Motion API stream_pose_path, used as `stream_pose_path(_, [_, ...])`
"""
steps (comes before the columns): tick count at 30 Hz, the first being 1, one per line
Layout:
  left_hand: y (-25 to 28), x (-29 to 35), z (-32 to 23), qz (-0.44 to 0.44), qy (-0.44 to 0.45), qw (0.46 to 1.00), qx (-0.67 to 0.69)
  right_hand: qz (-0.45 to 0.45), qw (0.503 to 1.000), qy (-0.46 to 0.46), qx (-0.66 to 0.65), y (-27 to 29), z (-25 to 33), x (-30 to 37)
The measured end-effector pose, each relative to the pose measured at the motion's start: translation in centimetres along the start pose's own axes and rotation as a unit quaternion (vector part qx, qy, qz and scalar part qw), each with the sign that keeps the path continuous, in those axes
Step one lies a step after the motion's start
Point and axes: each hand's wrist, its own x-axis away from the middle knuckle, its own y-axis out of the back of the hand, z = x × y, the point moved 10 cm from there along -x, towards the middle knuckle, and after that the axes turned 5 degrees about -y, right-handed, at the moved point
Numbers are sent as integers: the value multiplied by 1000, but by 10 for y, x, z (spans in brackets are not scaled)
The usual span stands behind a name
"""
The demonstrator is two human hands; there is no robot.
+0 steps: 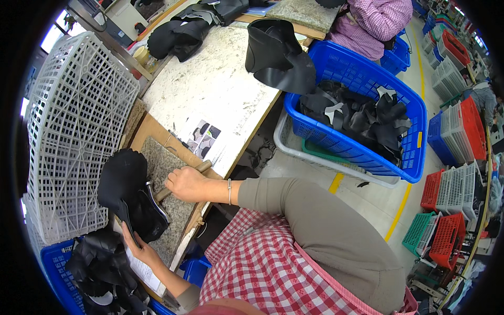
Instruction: The person repeatedly picks black shoe uppers from a blue basket, places them on a work surface, and uses a hammer-like tool to tap or trim edges. They then switch to using a pen-like tool to mark or trim white shoe parts, placing finished pieces into a white basket. The process is repetitive and focused on individual items.
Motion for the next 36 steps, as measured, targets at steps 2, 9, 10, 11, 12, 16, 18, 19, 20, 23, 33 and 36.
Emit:
stream_pose_path(2, [1,0,0,-2,0,1000,-1,-7,1000,1,12,1,1,1])
stream_pose_path(9, [1,-5,0,7,-1,1000,17,-14,1000,2,-1,3,1,1])
stream_pose_path(10, [0,-5,0,11,0,1000,19,-11,1000,0,0,2,0,0])
stream_pose_path(11, [-1,-5,1,15,1,1000,21,-7,1000,-1,0,1,-1,0])
stream_pose_path(12, [-2,-5,1,17,0,1000,20,-9,1000,-5,-9,3,-2,0])
stream_pose_path(16, [-1,-2,0,14,-8,1000,14,-11,1000,-6,-15,3,-2,1])
stream_pose_path(18, [-1,-2,1,14,-2,1000,9,-9,1000,-4,-15,1,-1,2])
stream_pose_path(19, [-1,-3,0,15,-4,1000,9,-9,1000,-4,-20,0,-1,1])
stream_pose_path(20, [-1,-4,-2,16,-8,1000,11,-21,999,1,-29,2,0,1])
stream_pose_path(23, [2,-12,-7,24,-2,1000,11,73,997,-30,-12,-8,-11,-2])
stream_pose_path(33, [-10,-51,-13,132,-23,991,-3,290,938,-150,-118,68,-41,12])
stream_pose_path(36, [-28,-69,-10,172,-40,984,31,338,916,-165,-140,70,-28,12])
